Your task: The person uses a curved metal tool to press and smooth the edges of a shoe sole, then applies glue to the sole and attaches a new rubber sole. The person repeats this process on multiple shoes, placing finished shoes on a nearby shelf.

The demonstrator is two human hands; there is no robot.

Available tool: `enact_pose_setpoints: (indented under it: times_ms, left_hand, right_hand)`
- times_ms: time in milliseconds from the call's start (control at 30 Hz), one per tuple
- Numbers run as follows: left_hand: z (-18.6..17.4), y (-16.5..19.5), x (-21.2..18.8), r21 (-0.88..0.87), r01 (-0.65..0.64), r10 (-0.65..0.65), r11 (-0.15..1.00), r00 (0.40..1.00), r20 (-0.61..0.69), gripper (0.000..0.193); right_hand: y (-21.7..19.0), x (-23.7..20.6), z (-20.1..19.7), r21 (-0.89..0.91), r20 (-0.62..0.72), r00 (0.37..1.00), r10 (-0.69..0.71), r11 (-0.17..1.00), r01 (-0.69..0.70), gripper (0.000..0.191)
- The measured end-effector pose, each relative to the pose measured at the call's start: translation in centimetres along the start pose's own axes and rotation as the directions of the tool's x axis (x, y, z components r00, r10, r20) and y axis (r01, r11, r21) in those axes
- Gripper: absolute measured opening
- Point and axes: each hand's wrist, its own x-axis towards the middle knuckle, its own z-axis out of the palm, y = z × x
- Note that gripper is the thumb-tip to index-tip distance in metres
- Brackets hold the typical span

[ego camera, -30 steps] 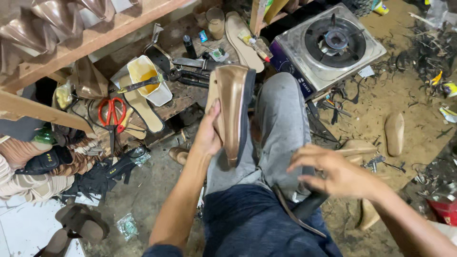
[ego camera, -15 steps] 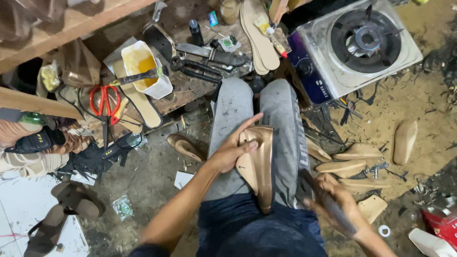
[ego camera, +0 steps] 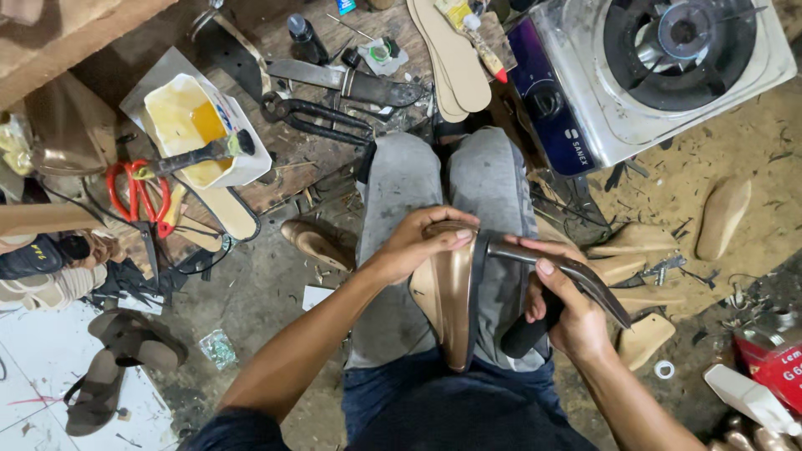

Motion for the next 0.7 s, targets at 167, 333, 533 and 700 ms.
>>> enact_pose_setpoints:
  times_ms: [167,333,533,700]
  left_hand:
    - [-0.4,0.4,0.3,-0.013,0.016,-0.015,1.0,0.999,0.043,0.033]
    - [-0.7,1.0,1.0,-0.086,-0.006,0.013,0.996,0.996,0.086,0.035]
    - [-1.1,1.0,1.2,-0.21,-0.039,0.066,0.977,0.99,0.122,0.04]
    - [-1.0,0.1,1.1,-0.238,-0.053,0.083,0.97,0.99,0.116,0.04]
  right_hand:
    - [-0.1,0.5,0.6,0.025,-0.017,1.0,0.02,0.999,-0.02,0.035]
    - [-2.4,1.9,0.9,-0.265,0.05,0.997,0.06,0.963,-0.045,0.029]
    - [-5.8,5.9,0.3,-0.57,0.088,0.964,0.25,0.806,-0.157,0.026]
    - [-6.4,7.3,0.2,-0.704,0.128,0.943,0.307,0.698,-0.132,0.026]
